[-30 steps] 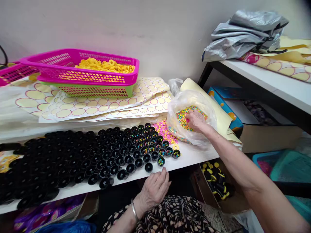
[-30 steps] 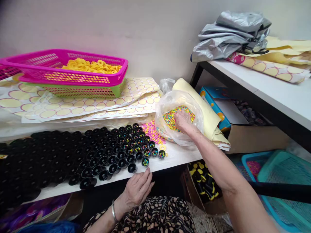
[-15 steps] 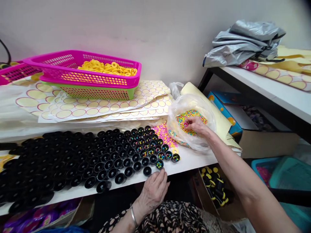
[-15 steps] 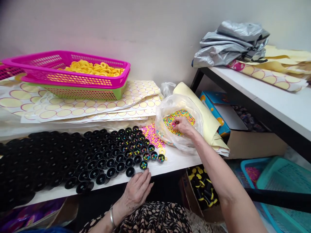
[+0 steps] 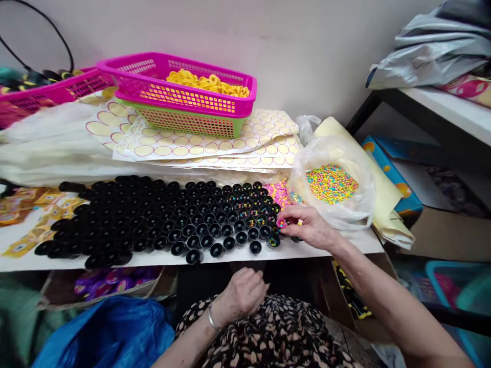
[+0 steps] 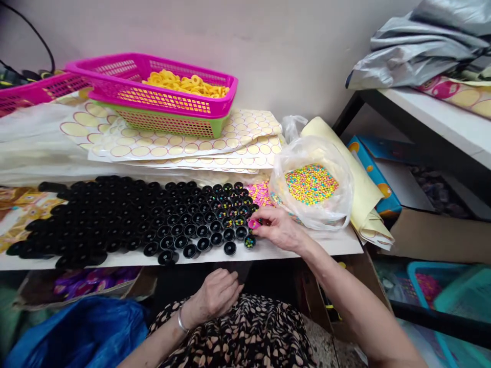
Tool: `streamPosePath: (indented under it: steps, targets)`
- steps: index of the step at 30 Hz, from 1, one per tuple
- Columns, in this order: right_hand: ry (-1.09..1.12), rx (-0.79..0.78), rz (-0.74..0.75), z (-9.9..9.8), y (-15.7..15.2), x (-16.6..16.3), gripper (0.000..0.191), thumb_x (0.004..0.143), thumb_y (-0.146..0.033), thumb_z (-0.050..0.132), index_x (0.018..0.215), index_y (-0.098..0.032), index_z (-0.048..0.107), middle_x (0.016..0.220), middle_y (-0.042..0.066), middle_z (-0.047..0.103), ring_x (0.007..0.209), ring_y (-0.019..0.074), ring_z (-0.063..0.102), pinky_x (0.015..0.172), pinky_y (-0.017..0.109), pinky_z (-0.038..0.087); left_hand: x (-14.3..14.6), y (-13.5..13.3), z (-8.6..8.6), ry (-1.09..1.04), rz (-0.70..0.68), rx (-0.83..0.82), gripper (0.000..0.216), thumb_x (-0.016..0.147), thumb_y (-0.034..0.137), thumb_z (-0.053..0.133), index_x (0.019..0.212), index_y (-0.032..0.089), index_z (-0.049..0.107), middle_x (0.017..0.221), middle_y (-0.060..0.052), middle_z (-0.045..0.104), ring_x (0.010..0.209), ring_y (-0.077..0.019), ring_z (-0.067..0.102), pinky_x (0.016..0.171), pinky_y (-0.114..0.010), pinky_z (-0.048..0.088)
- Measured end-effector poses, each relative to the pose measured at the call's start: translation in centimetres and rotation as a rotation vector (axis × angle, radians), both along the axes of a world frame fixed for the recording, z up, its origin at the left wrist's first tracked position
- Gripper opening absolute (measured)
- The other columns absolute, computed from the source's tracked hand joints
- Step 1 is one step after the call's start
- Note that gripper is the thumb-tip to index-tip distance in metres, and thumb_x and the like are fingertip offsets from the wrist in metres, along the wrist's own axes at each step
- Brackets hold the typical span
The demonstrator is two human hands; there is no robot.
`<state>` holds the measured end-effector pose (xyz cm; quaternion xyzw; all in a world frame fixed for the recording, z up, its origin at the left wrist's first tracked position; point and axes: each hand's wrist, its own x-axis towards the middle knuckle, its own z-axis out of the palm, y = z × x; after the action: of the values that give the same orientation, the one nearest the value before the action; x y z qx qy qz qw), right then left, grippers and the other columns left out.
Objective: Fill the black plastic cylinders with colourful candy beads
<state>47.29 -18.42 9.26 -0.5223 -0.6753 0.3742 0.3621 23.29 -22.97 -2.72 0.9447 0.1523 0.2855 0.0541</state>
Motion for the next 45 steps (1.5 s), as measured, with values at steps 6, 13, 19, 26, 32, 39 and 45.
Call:
streamPosePath:
  steps: [6, 13, 19, 26, 32, 39, 45]
  targets:
    - [-0.276, 0.045, 0.101, -1.0, 0.8, -2.2, 0.010, 0.075, -0.010, 0.055, 0.078, -0.017, 0.062, 0.072, 0.000, 0.054, 0.071, 0.0123, 0.047, 0.066, 0.026, 0.036, -1.5, 0.3, -1.8, 0.020, 0.067, -0.123, 0.007, 0.080, 0.014, 0.056, 0.073, 0.015, 0.053, 0.074, -0.004, 0.057, 0.065, -0.0127, 0.048, 0.059, -0.028, 0.040]
    - [-0.050, -0.076, 0.037, -1.4, 0.6, -1.8, 0.012, 0.073, -0.013, 0.059, 0.082, -0.019, 0.064, 0.078, 0.000, 0.059, 0.071, 0.0117, 0.050, 0.066, 0.025, 0.040, -1.3, 1.5, -3.8, -0.028, 0.110, -0.149, 0.017, 0.083, 0.013, 0.051, 0.066, 0.016, 0.051, 0.062, 0.000, 0.051, 0.058, -0.0106, 0.046, 0.053, -0.024, 0.035]
    - [0.013, -0.006, -0.149, -0.7, 0.5, 0.4, 0.014, 0.072, -0.021, 0.063, 0.086, -0.020, 0.065, 0.079, 0.000, 0.062, 0.073, 0.0137, 0.054, 0.068, 0.027, 0.042, -1.3, 2.3, -5.3, 0.237, 0.170, -0.478, 0.027, 0.090, 0.022, 0.038, 0.072, 0.018, 0.056, 0.068, -0.002, 0.056, 0.065, -0.0122, 0.053, 0.063, -0.025, 0.041]
    - [-0.871, -0.002, -0.566, -0.6, 4.7, 9.1, 0.019, 0.074, -0.016, 0.048, 0.077, -0.017, 0.067, 0.082, 0.009, 0.065, 0.082, 0.0215, 0.055, 0.071, 0.031, 0.039, -2.0, 2.2, -9.0, 0.538, 0.227, -0.707, 0.015, 0.081, 0.020, 0.045, 0.079, 0.018, 0.060, 0.081, -0.005, 0.061, 0.082, -0.0200, 0.056, 0.078, -0.032, 0.042]
    - [-0.958, -0.150, -0.435, -2.2, 8.0, 10.6, 0.014, 0.059, -0.006, 0.053, 0.058, -0.015, 0.065, 0.072, 0.014, 0.065, 0.087, 0.0274, 0.057, 0.071, 0.031, 0.037, -2.3, 1.9, -10.5, 0.606, 0.254, -0.753, 0.016, 0.080, 0.022, 0.044, 0.083, 0.018, 0.059, 0.086, -0.006, 0.060, 0.086, -0.0217, 0.055, 0.080, -0.034, 0.041]
    - [-0.575, -0.148, -0.343, -3.0, 7.1, 12.4, 0.017, 0.063, -0.022, 0.056, 0.075, -0.015, 0.066, 0.065, 0.000, 0.062, 0.065, 0.0150, 0.057, 0.059, 0.024, 0.042, -2.4, 2.0, -9.9, 0.631, 0.246, -0.742, 0.019, 0.082, 0.020, 0.041, 0.087, 0.018, 0.059, 0.087, -0.005, 0.060, 0.084, -0.0194, 0.055, 0.081, -0.033, 0.043]
    - [0.152, -0.067, -0.487, -1.2, 4.4, 11.6, 0.025, 0.056, -0.028, 0.074, 0.076, -0.016, 0.065, 0.074, 0.002, 0.064, 0.068, 0.0148, 0.058, 0.065, 0.030, 0.049, -2.1, 2.1, -9.8, 0.645, 0.229, -0.728, 0.018, 0.081, 0.018, 0.043, 0.088, 0.018, 0.059, 0.089, -0.006, 0.062, 0.086, -0.0193, 0.055, 0.082, -0.033, 0.043]
